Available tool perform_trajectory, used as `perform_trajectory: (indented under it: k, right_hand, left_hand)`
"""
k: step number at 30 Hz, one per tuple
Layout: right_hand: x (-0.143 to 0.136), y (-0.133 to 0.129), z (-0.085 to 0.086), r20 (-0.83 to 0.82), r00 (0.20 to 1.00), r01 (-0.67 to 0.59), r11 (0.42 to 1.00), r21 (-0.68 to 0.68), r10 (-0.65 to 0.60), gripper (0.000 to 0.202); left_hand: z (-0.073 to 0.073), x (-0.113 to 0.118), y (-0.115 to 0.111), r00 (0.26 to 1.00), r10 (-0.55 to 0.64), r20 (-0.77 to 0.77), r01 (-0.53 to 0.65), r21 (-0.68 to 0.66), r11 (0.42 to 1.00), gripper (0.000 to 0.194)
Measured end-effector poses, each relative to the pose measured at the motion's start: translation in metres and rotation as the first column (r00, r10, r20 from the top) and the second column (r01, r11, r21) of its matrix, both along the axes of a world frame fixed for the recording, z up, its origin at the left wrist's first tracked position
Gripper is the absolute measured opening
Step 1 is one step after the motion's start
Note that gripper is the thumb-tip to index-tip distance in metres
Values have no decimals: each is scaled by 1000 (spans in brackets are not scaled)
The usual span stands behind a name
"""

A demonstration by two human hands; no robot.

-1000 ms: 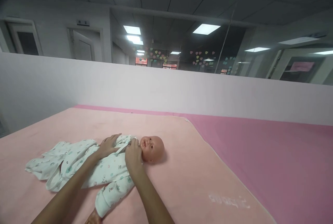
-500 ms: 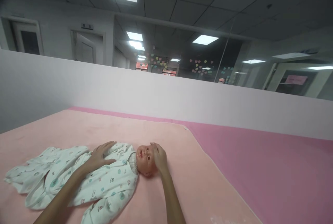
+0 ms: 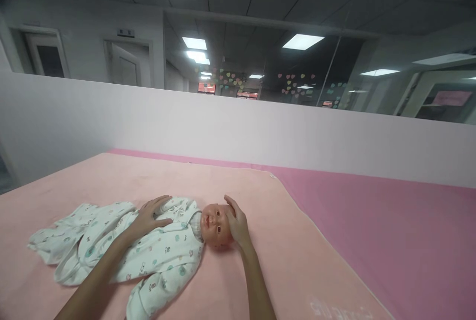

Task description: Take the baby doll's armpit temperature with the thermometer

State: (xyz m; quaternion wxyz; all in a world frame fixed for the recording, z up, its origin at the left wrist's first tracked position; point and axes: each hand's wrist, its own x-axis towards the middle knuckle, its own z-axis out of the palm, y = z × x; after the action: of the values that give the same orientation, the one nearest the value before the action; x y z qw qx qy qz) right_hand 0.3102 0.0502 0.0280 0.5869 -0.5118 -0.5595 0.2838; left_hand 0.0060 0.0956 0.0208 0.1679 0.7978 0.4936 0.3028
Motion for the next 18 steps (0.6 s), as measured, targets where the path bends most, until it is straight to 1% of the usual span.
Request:
perform_trajectory:
  k: [2, 5, 11, 15, 18]
  right_hand:
    - [-2, -1, 2, 14, 1000, -10, 1000, 0, 10, 30]
    - [-3, -1, 3, 27, 1000, -3, 1000, 12, 3, 29]
    - [-2, -2, 1, -10, 999, 36, 999, 30, -36, 38]
    - [-3, -2, 3, 18, 1000, 2, 1000, 23, -2, 29]
    - [-3, -1, 2, 30, 999, 13, 999, 33, -14, 29]
  left_hand:
    - [1, 0, -1, 1000, 5, 2, -5, -4, 1000, 64]
    - [2, 1, -1, 1000, 10, 0, -10, -3, 1000, 63]
    - [-1, 0, 1, 1000, 4, 3, -4, 1, 1000, 64]
    - [-1, 0, 1, 1000, 6, 1, -6, -4, 1000, 64]
    - [1, 1, 0, 1000, 9, 1, -9, -7, 1000, 64]
